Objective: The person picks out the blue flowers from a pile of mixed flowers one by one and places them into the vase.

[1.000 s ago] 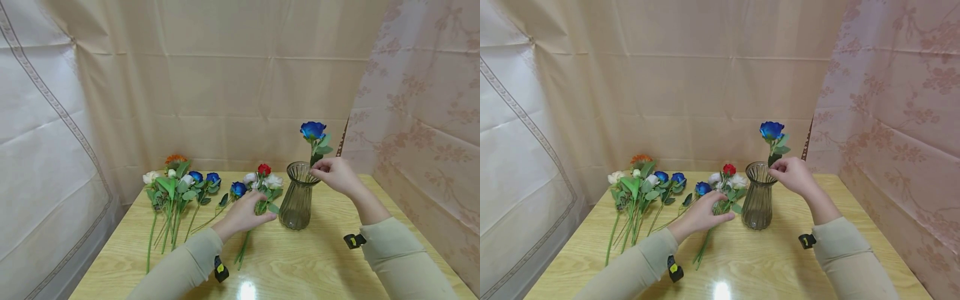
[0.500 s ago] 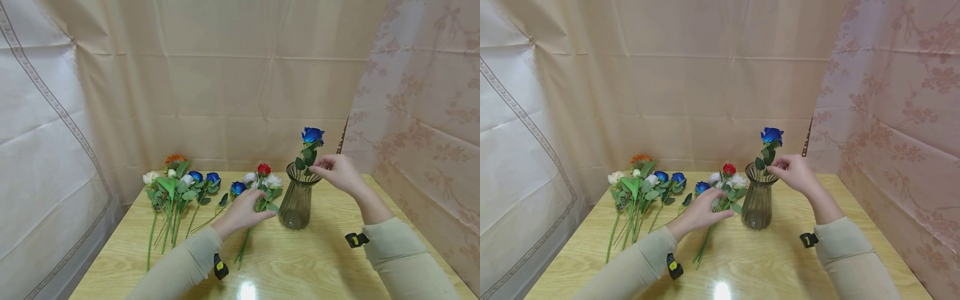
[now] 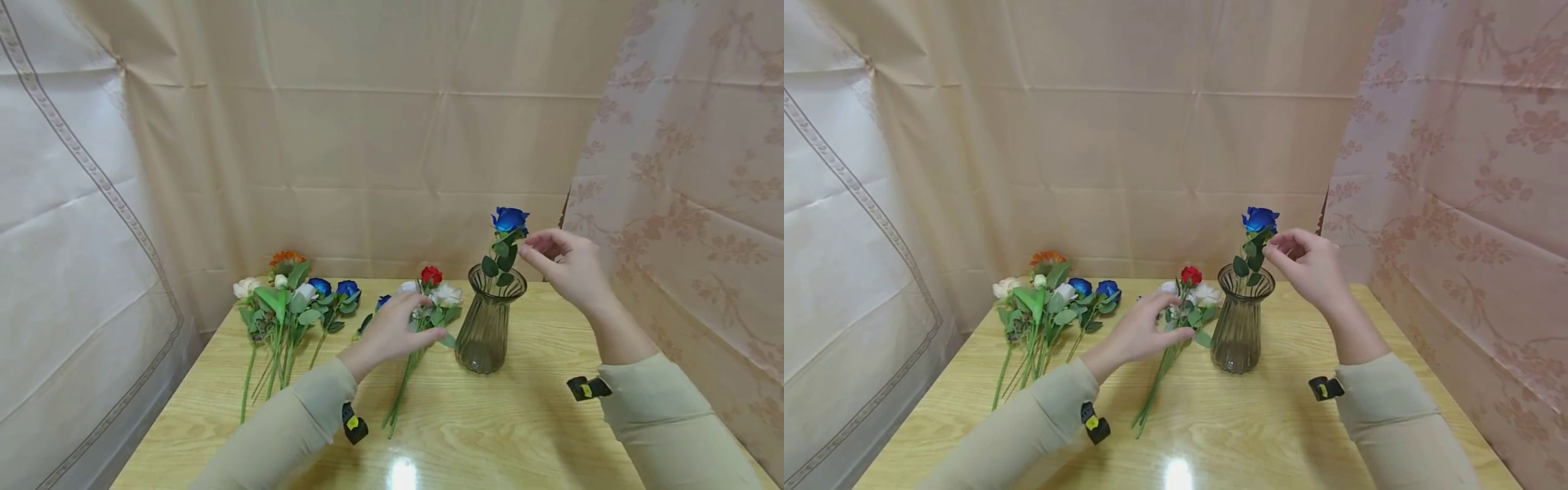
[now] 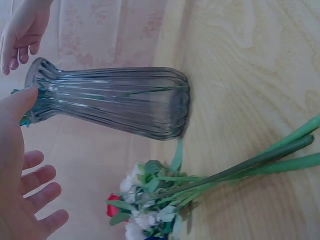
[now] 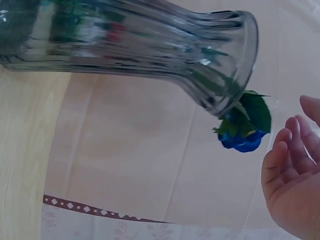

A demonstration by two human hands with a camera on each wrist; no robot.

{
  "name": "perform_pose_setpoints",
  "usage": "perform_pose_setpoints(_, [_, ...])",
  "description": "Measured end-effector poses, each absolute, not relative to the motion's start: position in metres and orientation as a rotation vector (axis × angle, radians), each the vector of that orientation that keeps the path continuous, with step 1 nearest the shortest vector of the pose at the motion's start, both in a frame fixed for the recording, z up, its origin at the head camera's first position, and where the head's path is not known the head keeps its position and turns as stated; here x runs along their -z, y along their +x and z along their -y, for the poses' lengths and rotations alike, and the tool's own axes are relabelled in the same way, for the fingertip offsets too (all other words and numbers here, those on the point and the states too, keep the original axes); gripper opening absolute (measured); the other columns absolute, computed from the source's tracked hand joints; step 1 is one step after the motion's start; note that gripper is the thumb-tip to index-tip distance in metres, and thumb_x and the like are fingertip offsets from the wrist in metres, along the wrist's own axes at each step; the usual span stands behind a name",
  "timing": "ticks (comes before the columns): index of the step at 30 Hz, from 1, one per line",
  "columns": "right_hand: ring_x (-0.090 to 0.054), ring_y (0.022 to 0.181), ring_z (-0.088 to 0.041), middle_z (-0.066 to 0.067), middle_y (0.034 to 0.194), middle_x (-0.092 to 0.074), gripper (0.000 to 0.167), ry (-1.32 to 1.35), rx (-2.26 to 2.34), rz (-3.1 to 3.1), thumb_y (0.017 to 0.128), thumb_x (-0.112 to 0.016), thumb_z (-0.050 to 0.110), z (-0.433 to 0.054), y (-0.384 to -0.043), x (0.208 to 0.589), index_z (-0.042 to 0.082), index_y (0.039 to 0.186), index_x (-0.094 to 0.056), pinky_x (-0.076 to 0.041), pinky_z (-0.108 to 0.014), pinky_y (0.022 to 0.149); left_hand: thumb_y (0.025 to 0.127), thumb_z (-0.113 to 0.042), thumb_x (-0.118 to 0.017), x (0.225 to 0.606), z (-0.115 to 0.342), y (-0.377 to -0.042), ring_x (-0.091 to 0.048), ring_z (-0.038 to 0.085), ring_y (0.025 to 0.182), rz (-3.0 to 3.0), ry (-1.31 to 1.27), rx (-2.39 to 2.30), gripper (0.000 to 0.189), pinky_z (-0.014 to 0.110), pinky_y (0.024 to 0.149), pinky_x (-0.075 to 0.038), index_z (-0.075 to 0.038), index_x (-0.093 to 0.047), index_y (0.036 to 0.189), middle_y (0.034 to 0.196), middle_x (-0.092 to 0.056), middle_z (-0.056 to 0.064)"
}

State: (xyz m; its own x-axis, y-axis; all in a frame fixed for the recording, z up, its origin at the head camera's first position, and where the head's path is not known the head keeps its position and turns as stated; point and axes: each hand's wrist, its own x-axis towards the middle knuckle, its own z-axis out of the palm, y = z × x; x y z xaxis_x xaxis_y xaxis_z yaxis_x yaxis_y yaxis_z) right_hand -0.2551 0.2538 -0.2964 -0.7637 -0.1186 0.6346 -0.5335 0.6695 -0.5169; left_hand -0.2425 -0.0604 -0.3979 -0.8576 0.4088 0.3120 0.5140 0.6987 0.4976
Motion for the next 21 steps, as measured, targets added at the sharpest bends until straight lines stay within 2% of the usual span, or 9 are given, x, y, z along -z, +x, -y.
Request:
perform_pose_setpoints(8, [-0.062,0.081,-0.007,-0.002,0.097,-0.071,0.028,0.461,-1.063,2.218,0.096,-0.074,0.028,-0.248,-0.248,0.287,0.006,0.114,-0.071,-0.047,-0.015,0.067,0.09,-0.063,-0.069,0.38,0.074,-0.243,-0.053,0.025,0.127,2.647,-0.779,0.94,0.065,0.049,0.1,-0.047,-0.019,-0.058,0.137,0.139,-0.056,-0.001])
perform_pose_setpoints(13, [-0.064,0.091,-0.005,-0.001,0.11,-0.072,0.029,0.487,-1.162,2.207,0.097,-0.072,0.026,-0.242,-0.242,0.284,0.01,0.121,-0.069,-0.047,-0.016,0.074,0.089,-0.069,-0.064,0.373,0.085,-0.244,-0.054,0.023,0.126,2.64,-0.759,0.92,0.068,0.05,0.1,-0.048,-0.022,-0.058,0.138,0.14,-0.055,-0.003])
perform_pose_setpoints(16, [-0.064,0.1,-0.005,-0.007,0.118,-0.071,0.032,0.516,-1.199,2.203,0.098,-0.071,0.024,-0.238,-0.24,0.284,0.01,0.126,-0.068,-0.048,-0.015,0.078,0.089,-0.072,-0.062,0.372,0.091,-0.244,-0.053,0.024,0.129,2.641,-0.751,0.878,0.071,0.05,0.101,-0.047,-0.021,-0.058,0.139,0.142,-0.054,-0.003])
perform_pose_setpoints(21, [-0.064,0.111,-0.01,-0.016,0.127,-0.067,0.034,0.595,-1.28,2.174,0.099,-0.07,0.018,-0.231,-0.24,0.287,0.005,0.13,-0.064,-0.05,-0.015,0.085,0.089,-0.07,-0.063,0.371,0.099,-0.244,-0.053,0.025,0.129,2.619,-0.725,0.857,0.071,0.051,0.101,-0.047,-0.019,-0.059,0.139,0.141,-0.056,-0.002])
